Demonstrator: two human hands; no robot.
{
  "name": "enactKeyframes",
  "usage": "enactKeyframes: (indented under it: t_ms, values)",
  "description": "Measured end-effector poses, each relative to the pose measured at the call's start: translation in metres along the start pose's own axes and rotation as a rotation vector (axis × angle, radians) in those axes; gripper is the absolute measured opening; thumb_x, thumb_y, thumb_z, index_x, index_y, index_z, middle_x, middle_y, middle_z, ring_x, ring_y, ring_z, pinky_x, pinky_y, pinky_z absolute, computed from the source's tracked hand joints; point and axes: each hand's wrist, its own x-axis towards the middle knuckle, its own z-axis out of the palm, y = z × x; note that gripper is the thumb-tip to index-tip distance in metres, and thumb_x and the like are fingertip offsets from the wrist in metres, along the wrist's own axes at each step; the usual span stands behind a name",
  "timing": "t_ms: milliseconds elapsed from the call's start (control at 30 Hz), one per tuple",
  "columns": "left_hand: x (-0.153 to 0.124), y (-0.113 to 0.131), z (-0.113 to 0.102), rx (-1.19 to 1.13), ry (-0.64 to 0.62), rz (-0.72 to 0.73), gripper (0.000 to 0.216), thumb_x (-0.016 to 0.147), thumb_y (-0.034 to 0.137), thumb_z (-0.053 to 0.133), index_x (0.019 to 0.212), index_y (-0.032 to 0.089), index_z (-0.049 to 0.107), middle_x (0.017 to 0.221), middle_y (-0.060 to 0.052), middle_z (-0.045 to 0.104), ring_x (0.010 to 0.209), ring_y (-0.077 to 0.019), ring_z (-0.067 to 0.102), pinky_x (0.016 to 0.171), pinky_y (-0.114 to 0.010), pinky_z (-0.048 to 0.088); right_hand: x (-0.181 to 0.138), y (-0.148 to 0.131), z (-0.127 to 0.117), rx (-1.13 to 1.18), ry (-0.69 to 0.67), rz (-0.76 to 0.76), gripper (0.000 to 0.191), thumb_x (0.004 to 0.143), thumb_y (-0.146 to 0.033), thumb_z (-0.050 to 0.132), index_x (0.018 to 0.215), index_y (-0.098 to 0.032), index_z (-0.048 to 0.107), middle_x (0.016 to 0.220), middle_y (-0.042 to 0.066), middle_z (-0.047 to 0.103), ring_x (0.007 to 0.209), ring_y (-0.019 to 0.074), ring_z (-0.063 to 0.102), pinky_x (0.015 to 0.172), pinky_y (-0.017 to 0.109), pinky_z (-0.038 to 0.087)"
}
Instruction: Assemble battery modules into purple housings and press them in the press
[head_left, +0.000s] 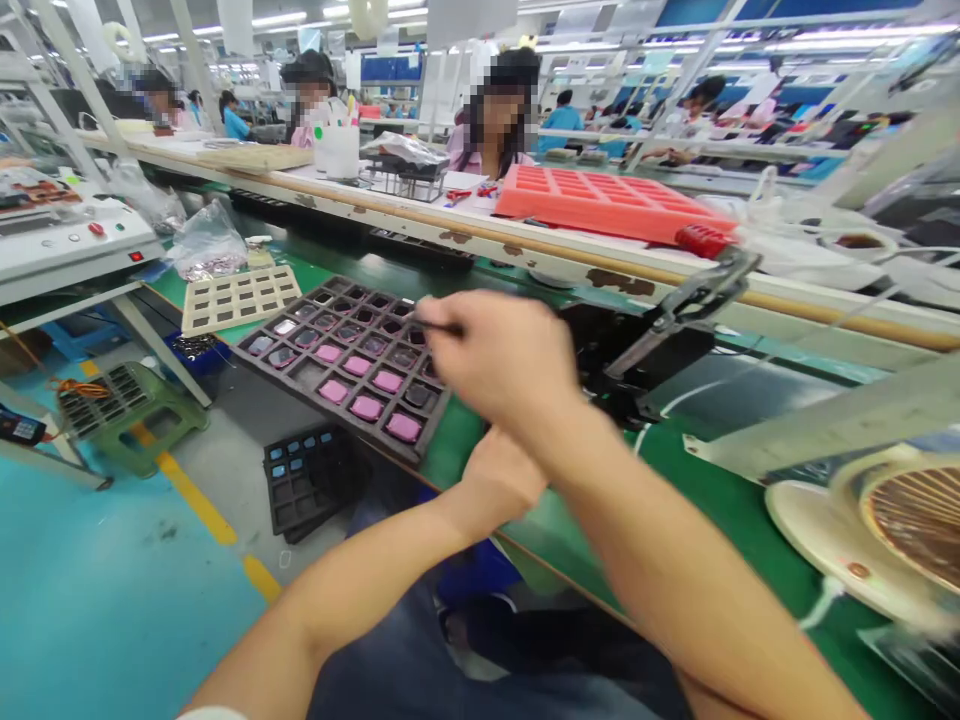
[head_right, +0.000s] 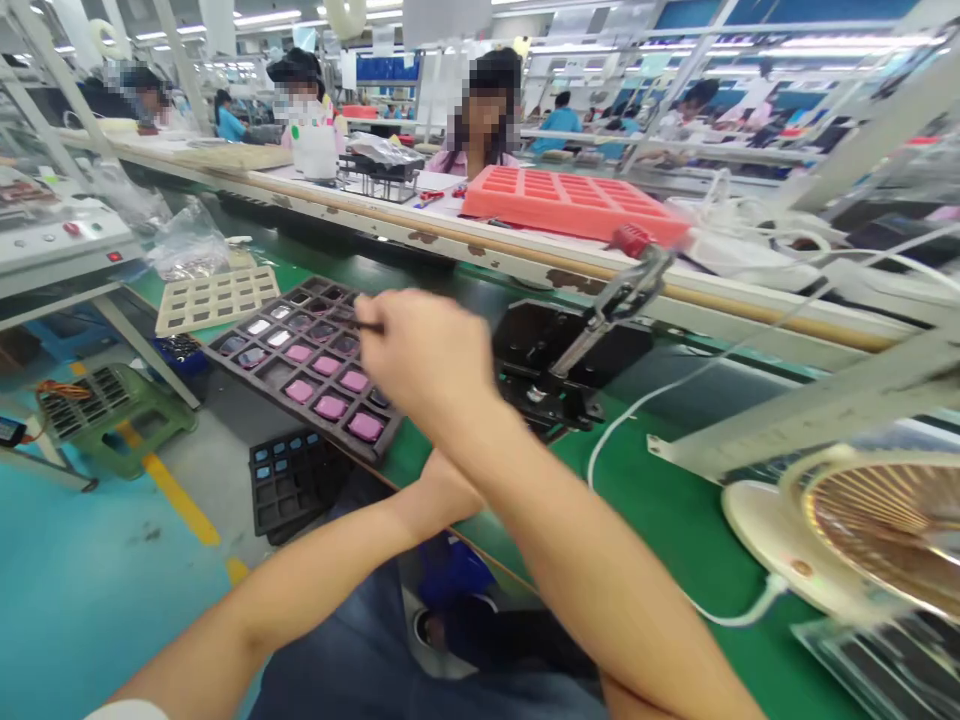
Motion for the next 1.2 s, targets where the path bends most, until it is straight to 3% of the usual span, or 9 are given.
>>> enactKeyframes:
  t_ms: [133,233,400,567,667,800,867,1067,1200]
  values:
    - [0.002,0.003,-0.005,-0.102,-0.004,-0.002,0.054,0.108,0.045,0.055,0.149,0.011,0.061,0.154,-0.021,0.063,0.148,-0.0365,0.054,0.127,-0.051,0.043,-0.004,0.078,-0.099,-0.205,0.468,0.328,0.032,0.105,-0.035,0.056,0.117,-0.016,0.079,0.114,0.014,0.081,0.117,0.0342,0.076,0.099,0.054,0.058]
    - [0.005,0.003,-0.004,-0.174,0.006,-0.009,0.053,0.108,0.039,0.056,0.151,0.008,0.056,0.153,-0.023,0.063,0.148,-0.0378,0.054,0.125,-0.055,0.044,0.021,0.139,-0.117,-0.177,0.346,0.453,0.054,0.106,-0.046,0.048,0.098,0.000,0.076,0.106,0.016,0.080,0.120,0.0326,0.075,0.093,0.045,0.054]
    - [-0.002,0.004,-0.011,-0.195,0.037,-0.058,0.043,0.109,0.028,0.051,0.149,0.012,0.056,0.153,-0.024,0.062,0.147,-0.0352,0.057,0.121,-0.057,0.049,0.060,0.203,-0.096,0.037,0.212,0.224,0.072,0.101,-0.040,0.011,0.065,0.001,0.058,0.106,0.011,0.076,0.115,0.0221,0.074,0.080,0.029,0.050]
    - [-0.040,0.012,-0.027,-0.138,0.017,-0.107,0.041,0.109,0.026,0.049,0.146,0.013,0.060,0.157,-0.023,0.060,0.149,-0.0375,0.055,0.120,-0.058,0.050,0.053,0.190,-0.094,0.156,-0.026,0.400,0.043,0.103,-0.017,0.033,0.084,0.004,0.065,0.111,0.013,0.076,0.106,0.0174,0.077,0.091,0.028,0.054]
    - [-0.055,0.015,-0.030,-0.105,-0.035,-0.098,0.046,0.110,0.030,0.051,0.151,0.013,0.057,0.167,-0.021,0.051,0.154,-0.0376,0.050,0.123,-0.057,0.048,0.016,0.170,-0.093,0.135,0.320,0.112,0.025,0.103,-0.020,0.054,0.118,-0.004,0.067,0.116,0.008,0.077,0.111,0.0153,0.072,0.098,0.025,0.055]
    - [-0.056,0.013,-0.028,-0.067,-0.084,-0.087,0.048,0.110,0.031,0.048,0.153,0.009,0.054,0.171,-0.022,0.045,0.156,-0.0377,0.047,0.124,-0.057,0.046,-0.059,0.152,-0.060,0.166,0.725,-0.132,0.031,0.107,-0.029,0.058,0.136,-0.021,0.060,0.120,0.007,0.077,0.084,0.0135,0.071,0.074,0.025,0.061]
    - [-0.053,0.013,-0.026,-0.079,-0.079,-0.085,0.048,0.110,0.029,0.048,0.154,0.010,0.053,0.172,-0.022,0.044,0.157,-0.0380,0.046,0.124,-0.058,0.046,-0.093,0.151,-0.036,0.192,0.711,-0.108,0.025,0.108,-0.031,0.055,0.132,-0.026,0.062,0.127,0.008,0.077,0.079,0.0157,0.075,0.072,0.029,0.063]
    - [-0.055,0.025,-0.036,-0.241,-0.029,-0.153,0.043,0.108,0.024,0.048,0.148,0.016,0.061,0.164,-0.019,0.055,0.155,-0.0364,0.048,0.126,-0.061,0.046,-0.132,0.151,-0.012,0.261,0.553,-0.156,0.034,0.106,-0.019,0.052,0.137,-0.030,0.061,0.152,0.009,0.067,0.132,0.0242,0.072,0.091,0.034,0.066]
    - [-0.069,-0.001,-0.077,-0.190,-0.007,-0.227,0.035,0.109,0.030,0.049,0.135,0.034,0.070,0.138,-0.005,0.075,0.135,-0.0257,0.067,0.117,-0.045,0.058,-0.150,0.139,-0.036,0.224,0.564,0.145,0.025,0.107,-0.040,0.055,0.127,-0.046,0.068,0.137,0.005,0.076,0.091,0.0250,0.079,0.074,0.045,0.062]
